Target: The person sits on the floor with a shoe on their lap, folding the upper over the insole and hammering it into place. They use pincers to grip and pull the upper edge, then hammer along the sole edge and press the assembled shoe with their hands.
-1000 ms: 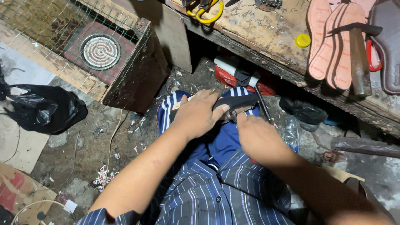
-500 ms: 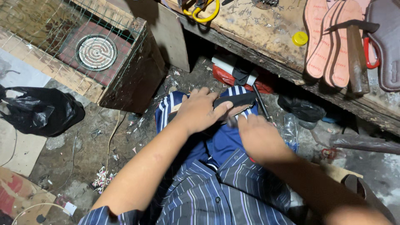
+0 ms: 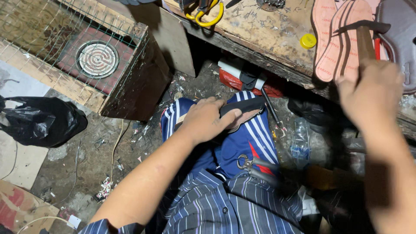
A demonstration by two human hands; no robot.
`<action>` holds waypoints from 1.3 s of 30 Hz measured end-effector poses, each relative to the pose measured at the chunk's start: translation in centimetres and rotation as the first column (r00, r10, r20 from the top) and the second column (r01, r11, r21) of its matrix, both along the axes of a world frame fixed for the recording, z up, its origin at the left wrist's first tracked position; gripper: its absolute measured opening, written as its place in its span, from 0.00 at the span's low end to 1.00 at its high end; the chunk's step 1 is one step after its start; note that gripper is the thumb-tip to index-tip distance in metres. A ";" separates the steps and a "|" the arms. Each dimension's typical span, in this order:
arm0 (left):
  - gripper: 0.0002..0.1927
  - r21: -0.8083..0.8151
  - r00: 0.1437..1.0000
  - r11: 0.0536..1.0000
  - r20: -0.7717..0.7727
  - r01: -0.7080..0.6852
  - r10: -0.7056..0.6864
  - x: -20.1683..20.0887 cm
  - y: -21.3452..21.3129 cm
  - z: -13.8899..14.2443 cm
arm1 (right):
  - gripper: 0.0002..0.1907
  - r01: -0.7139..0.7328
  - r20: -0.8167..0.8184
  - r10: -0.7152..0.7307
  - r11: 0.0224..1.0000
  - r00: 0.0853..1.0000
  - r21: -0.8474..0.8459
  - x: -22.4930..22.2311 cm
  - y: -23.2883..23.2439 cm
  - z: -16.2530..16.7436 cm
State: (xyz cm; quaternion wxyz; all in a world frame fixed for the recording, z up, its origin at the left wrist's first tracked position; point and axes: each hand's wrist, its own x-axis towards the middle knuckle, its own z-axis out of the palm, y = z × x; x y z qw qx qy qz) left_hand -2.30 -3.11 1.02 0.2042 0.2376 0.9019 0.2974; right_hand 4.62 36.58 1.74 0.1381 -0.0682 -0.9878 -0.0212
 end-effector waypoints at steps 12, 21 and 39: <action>0.35 0.166 0.958 0.981 0.249 0.105 -0.144 -2.1 -3.4 1.2 | 0.20 0.053 -0.088 -0.180 0.659 0.980 -0.750 -1.1 3.7 -2.5; 0.26 0.270 0.716 0.961 0.683 -0.061 -0.146 -4.6 -2.7 -1.2 | 0.20 0.153 0.149 0.118 -0.030 0.982 -0.988 8.1 -14.5 0.1; 0.33 0.438 0.643 0.832 0.754 -0.340 -0.135 -4.2 -4.1 -4.7 | 0.21 0.174 0.577 0.414 0.687 0.704 -0.705 3.7 -20.6 0.7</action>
